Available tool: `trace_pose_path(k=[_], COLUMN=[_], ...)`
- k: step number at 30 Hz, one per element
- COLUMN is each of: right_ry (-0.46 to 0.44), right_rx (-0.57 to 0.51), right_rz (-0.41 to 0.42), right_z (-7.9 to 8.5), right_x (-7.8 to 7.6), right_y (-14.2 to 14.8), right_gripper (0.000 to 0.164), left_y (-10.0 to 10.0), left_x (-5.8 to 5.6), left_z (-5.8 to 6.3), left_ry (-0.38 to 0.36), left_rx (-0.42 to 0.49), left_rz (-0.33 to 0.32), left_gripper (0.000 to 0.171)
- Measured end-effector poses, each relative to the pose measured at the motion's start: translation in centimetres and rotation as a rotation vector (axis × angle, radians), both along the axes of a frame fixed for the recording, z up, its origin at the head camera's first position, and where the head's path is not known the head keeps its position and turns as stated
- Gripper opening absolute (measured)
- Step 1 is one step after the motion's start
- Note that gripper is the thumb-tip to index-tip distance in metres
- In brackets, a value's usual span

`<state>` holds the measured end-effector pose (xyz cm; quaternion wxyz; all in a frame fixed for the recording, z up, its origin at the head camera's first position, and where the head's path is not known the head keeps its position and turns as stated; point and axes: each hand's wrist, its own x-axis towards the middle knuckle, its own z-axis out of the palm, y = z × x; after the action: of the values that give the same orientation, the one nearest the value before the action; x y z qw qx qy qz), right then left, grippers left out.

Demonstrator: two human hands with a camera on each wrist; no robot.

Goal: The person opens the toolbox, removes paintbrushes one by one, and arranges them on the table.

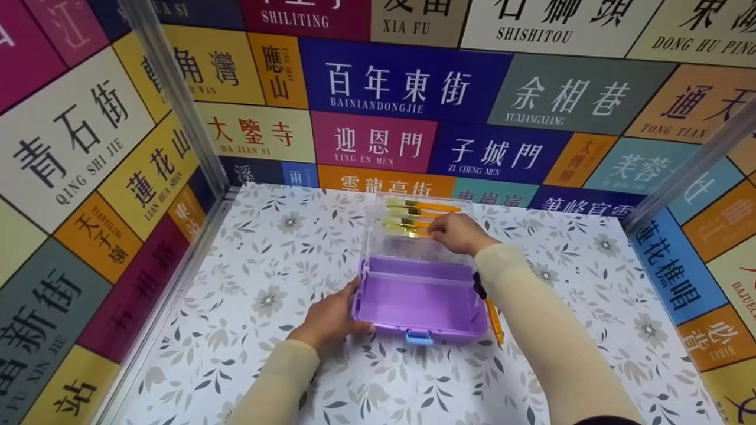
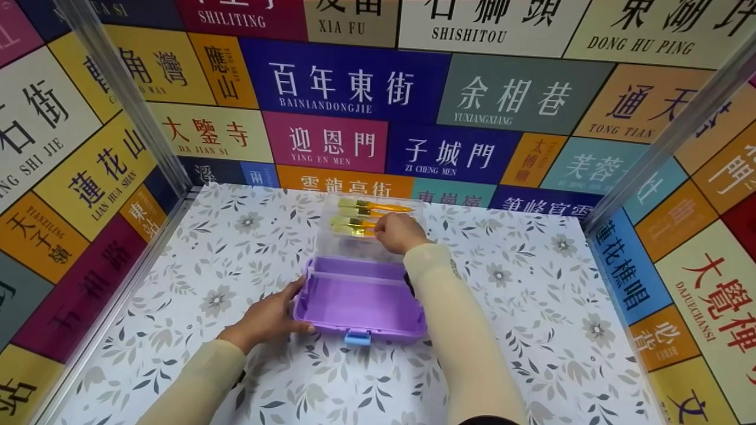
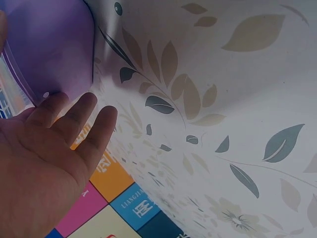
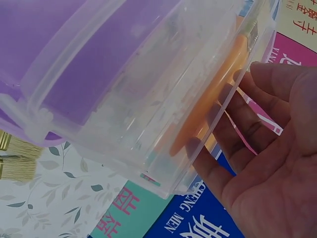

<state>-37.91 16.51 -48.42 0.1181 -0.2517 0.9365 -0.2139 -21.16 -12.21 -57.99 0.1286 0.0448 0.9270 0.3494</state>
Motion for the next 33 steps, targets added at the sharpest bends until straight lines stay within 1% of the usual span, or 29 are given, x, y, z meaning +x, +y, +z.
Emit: trace_pose_path(k=[7,15,18,23,28,33], right_ry=[0.010,0.043,0.051,0.087,0.096,0.131], right_rx=[-0.011,-0.019,-0.004,0.052,0.106,0.109], right_rz=[0.007,0.009,0.017,0.046,0.039,0.032], right_z=[-0.07,-0.34,-0.31,-0.30,-0.36,-0.23], right_x=[0.13,0.03,0.10,0.21,0.34,0.49], right_y=[0.07,0.05,0.01,-0.05,-0.26,-0.29], right_gripper=[0.025,0.027,0.026,0.026,0.030,0.031], left_y=[0.01,-0.05,-0.06,-0.09,-0.09,-0.09], left_x=[0.04,-0.06,-0.10,-0.18,-0.18,-0.17], left_z=[0.05,0.14,0.10,0.04,-0.07,-0.01], left_ry=[0.011,0.045,0.038,0.023,0.032,0.032], left_rx=[-0.012,-0.021,-0.025,-0.027,-0.030,-0.020], left_rz=[-0.007,-0.038,-0.033,-0.024,-0.028,-0.025], left_gripper=[0.118,0.116,0.116,0.117,0.118,0.117])
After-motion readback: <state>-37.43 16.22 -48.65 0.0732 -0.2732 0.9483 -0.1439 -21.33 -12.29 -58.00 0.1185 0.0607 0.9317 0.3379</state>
